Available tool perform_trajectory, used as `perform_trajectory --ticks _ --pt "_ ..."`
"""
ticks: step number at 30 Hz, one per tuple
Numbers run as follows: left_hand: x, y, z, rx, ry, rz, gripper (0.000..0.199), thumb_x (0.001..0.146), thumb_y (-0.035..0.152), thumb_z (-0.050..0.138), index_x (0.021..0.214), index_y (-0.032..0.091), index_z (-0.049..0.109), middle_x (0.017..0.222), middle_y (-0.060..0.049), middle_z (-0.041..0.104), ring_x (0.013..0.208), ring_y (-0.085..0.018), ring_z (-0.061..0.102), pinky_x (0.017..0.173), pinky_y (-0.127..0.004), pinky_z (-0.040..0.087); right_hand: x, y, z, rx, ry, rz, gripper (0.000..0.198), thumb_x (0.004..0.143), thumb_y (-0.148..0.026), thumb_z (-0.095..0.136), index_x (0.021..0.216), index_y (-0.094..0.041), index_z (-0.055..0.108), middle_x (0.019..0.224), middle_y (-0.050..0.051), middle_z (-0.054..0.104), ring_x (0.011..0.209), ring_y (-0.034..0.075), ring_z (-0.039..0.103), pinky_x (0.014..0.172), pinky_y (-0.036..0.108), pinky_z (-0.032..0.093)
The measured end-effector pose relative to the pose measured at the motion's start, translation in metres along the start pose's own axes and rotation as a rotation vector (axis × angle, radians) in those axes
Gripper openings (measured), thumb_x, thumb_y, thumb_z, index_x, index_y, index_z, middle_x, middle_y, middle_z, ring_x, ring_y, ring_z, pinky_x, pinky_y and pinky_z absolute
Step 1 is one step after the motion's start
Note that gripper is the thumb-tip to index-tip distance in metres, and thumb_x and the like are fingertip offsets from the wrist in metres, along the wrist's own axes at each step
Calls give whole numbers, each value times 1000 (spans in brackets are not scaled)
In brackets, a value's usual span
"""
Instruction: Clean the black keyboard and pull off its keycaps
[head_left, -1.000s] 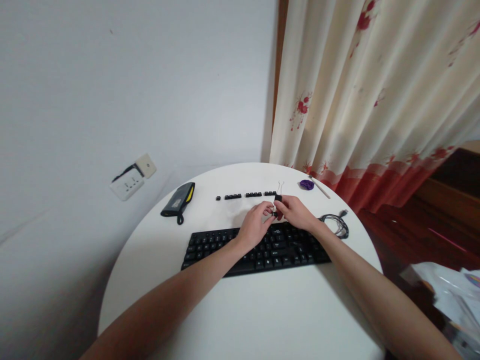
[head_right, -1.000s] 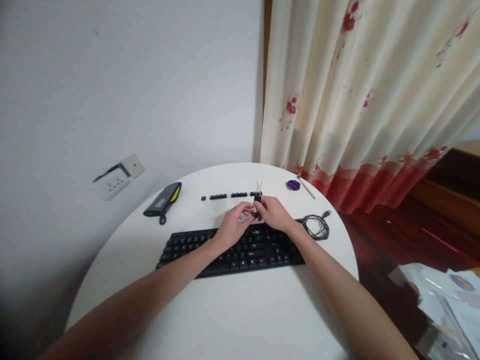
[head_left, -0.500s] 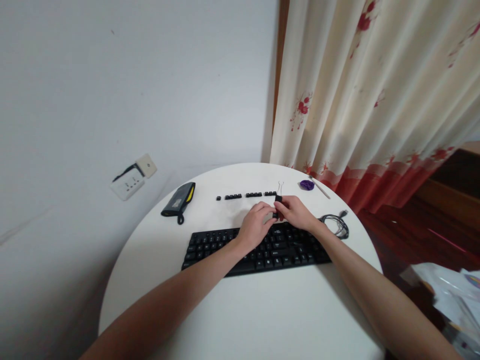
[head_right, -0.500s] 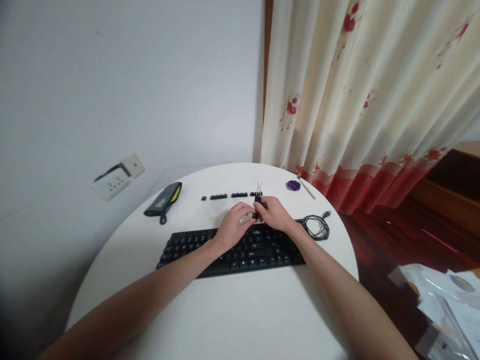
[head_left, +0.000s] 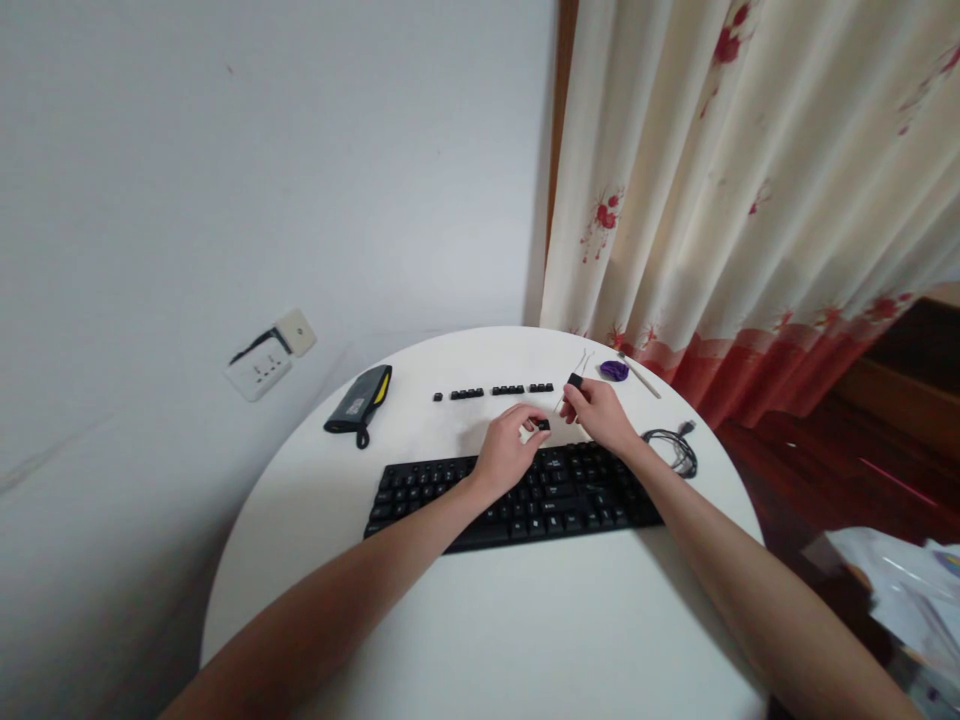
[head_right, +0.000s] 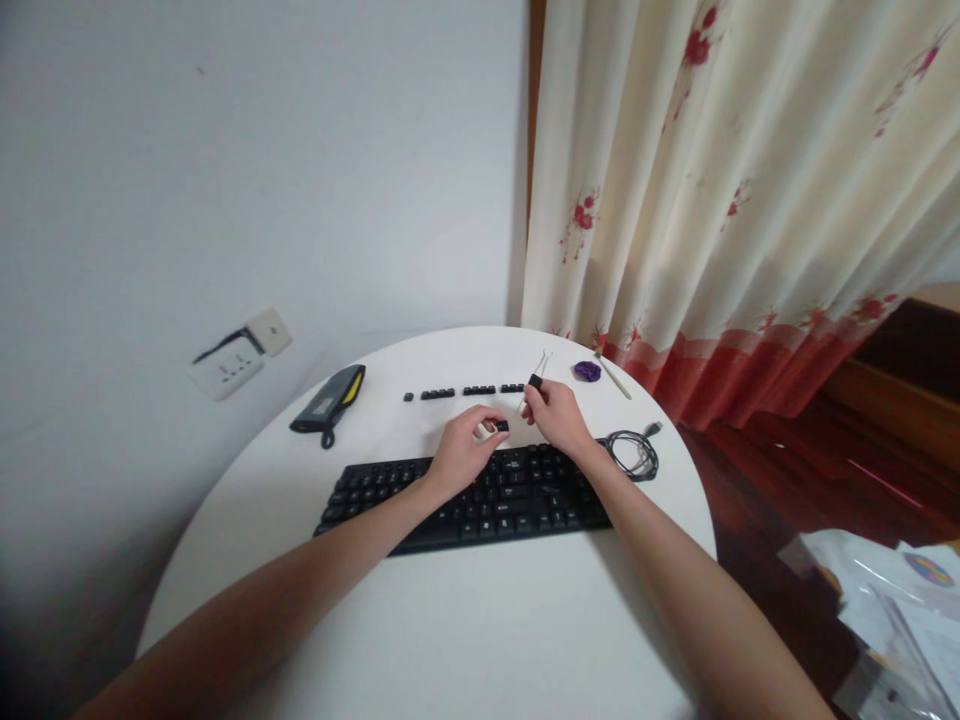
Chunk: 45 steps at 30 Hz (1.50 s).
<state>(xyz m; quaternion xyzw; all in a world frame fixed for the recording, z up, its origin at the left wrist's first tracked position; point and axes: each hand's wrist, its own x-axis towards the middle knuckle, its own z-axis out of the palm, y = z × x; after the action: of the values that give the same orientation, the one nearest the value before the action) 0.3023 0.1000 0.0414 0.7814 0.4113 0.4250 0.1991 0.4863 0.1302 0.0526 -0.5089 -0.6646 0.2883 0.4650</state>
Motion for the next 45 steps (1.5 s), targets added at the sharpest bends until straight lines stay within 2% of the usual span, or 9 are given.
perform_trajectory --ticks 5,9,11,14,19,23,28,36,45 --pt "7 -2 -7 77 -43 -30 17 78 21 68 95 22 66 91 -1 70 84 -18 62 77 -30 48 6 -1 -10 34 106 2 36 91 -45 45 71 -17 55 62 8 68 50 15 61 50 25 47" --pt "30 -6 -7 185 -139 13 15 76 23 68 91 22 69 88 -1 70 82 -19 62 78 -31 47 10 -3 -20 46 184 -13 38 91 -45 44 70 -17 55 64 9 68 50 15 61 50 24 47" --pt "47 -10 -1 244 -171 48 15 75 21 68 90 21 70 91 -2 70 82 -20 61 82 -33 46 12 -1 -25 55 216 -8 38 91 -46 43 70 -16 55 64 9 68 50 14 60 49 24 46" --pt "74 -19 14 350 -217 109 13 72 19 69 85 21 73 95 -5 68 93 -24 58 89 -37 44 15 4 -30 71 263 2 37 91 -45 44 70 -16 55 63 10 67 49 15 59 47 24 45" --pt "114 -34 41 535 -315 121 11 71 25 73 82 23 75 113 -8 61 108 -31 49 92 -46 39 18 8 -34 107 295 9 36 91 -44 43 73 -15 56 67 11 69 49 14 59 47 24 46" --pt "132 -41 54 590 -422 144 13 72 30 74 84 25 74 125 -6 54 117 -32 41 96 -48 32 20 8 -35 152 287 -6 37 91 -44 43 72 -15 57 65 10 69 47 13 58 45 23 45" --pt "143 -46 56 619 -543 121 18 75 36 70 91 28 74 126 -4 53 116 -30 40 94 -46 30 21 7 -37 215 302 -42 37 90 -41 46 67 -15 58 62 8 68 45 12 57 44 22 42" --pt "148 -55 55 560 -542 53 28 69 39 72 94 29 71 125 -4 54 114 -31 42 91 -46 32 20 3 -38 230 295 -34 37 90 -42 47 67 -15 57 59 7 66 44 12 55 44 22 42" --pt "142 -63 55 497 -449 -7 20 73 34 66 91 26 72 120 -4 58 110 -31 46 91 -46 32 19 5 -38 224 287 -46 36 90 -41 48 68 -15 57 59 7 66 44 12 56 44 22 42"
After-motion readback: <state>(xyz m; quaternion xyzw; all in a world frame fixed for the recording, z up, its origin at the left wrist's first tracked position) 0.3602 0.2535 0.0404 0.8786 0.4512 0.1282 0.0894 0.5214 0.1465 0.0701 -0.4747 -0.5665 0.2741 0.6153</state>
